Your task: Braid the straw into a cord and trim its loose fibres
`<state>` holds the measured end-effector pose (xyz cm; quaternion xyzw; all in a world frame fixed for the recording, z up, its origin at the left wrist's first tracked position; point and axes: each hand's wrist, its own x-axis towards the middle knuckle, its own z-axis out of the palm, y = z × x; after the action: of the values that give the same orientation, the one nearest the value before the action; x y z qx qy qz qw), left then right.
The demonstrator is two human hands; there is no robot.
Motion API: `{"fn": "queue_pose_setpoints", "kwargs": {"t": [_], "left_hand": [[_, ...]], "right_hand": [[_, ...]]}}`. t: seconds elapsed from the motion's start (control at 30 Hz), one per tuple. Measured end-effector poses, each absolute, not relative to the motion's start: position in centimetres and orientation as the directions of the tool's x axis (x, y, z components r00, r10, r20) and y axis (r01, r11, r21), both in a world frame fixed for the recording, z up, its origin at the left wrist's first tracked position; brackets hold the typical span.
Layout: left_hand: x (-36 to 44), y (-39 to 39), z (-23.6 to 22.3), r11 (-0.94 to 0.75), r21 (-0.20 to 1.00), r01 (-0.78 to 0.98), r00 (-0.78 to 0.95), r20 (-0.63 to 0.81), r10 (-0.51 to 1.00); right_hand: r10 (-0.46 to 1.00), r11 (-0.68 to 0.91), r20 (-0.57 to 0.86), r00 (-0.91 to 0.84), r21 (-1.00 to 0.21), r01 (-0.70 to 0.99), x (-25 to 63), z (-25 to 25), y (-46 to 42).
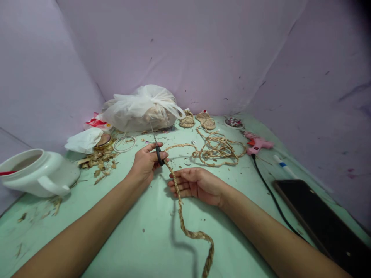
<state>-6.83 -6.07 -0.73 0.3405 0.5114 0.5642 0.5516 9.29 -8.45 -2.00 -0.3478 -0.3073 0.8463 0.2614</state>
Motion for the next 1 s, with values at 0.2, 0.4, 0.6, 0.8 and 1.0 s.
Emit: {"fn": "queue_pose_setpoints", "kwargs": {"t": [0.2, 0.4, 0.6, 0.8, 1.0], "left_hand": [[-6.9, -6.0, -0.7, 0.113, 0.955, -0.275, -0.177, -0.165, 0.970], [-7.0, -5.7, -0.8, 0.060, 0.959, -0.278, -0.252, -0.133, 0.958], [-7.7, -4.9, -1.0, -0.014, 0.969, -0.246, -0.379, -0.083, 0.922], [-7.7, -4.6, -2.0, 0.042, 0.999, -0.030, -0.394, -0.050, 0.918], [-6.7, -5.0, -3.4, 0.027, 0.976, 0.215, -0.302, 0.041, 0.952]], "right_hand": [[0.630, -0.654, -0.414, -0.658, -0.739, -0.161, 9.6, -2.0, -8.5], [0.526, -0.653, -0.386, -0.758, -0.754, -0.069, 9.7, -1.8, -8.8], [0.586, -0.662, -0.435, -0.684, -0.744, -0.094, 9.0, -1.2, -9.6], [0.768, -0.300, -0.251, -0.589, -0.954, 0.016, 8.5, 0.1, -10.5], [0.859, -0.078, -0.058, -0.509, -0.997, -0.017, 7.8, 0.8, -11.3]]}}
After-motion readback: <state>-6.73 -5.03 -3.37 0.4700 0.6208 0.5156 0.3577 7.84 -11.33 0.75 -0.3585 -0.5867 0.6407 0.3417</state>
